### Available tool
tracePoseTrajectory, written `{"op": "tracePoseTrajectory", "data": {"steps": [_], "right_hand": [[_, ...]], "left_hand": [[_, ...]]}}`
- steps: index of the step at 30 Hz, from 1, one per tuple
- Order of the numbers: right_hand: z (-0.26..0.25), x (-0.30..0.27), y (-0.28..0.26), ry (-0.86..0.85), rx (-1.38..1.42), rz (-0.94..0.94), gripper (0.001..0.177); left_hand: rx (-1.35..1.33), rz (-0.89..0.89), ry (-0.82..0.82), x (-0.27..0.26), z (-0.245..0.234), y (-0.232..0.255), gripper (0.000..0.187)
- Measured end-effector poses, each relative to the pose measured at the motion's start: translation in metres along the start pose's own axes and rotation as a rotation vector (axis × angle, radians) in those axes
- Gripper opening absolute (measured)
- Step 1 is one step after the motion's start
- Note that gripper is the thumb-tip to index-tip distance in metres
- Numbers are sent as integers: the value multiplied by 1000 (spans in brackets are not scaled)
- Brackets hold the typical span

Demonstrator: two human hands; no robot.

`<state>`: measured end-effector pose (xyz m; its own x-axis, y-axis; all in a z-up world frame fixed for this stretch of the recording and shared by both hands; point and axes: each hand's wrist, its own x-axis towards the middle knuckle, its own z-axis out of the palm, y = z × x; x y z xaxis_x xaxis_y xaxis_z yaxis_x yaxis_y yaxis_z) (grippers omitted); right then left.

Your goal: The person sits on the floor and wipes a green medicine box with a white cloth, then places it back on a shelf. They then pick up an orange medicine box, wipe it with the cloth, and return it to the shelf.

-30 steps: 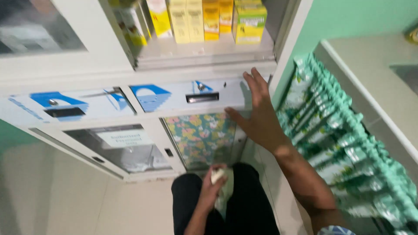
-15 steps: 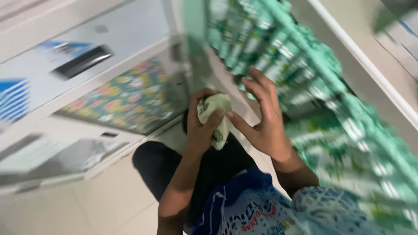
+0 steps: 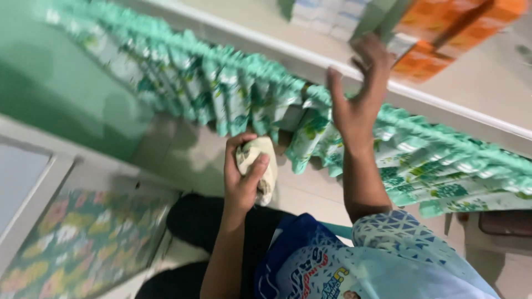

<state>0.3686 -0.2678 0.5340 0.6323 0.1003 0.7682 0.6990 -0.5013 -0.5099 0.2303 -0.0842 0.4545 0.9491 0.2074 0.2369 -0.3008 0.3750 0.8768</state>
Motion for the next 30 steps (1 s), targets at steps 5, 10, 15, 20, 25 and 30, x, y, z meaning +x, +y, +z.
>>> {"op": "tracePoseTrajectory", "data": {"steps": [5,10,15,20,25,30], "right_hand": [[-31,40,81,219,-390,-58,72],[-43,70,147,286,-738,-100,99],[-40,75,125,287,-748,-83,86],[-35,72,131,328,-743,-64,83],[-36,66,165,340,-971,-7,94],[-55,56,158,520,-862,-23,88]], "left_hand": [[4,-35,-73,7,4,-12,41],[30,-165,-57,16,11,-17,45],[47,-143,-142,22,21,-22,43],[88,-167,-124,17,23,-18,41],[73,-181,-124,15,18,-19,43],[109,-179,-126,16,24,-16,42]]}}
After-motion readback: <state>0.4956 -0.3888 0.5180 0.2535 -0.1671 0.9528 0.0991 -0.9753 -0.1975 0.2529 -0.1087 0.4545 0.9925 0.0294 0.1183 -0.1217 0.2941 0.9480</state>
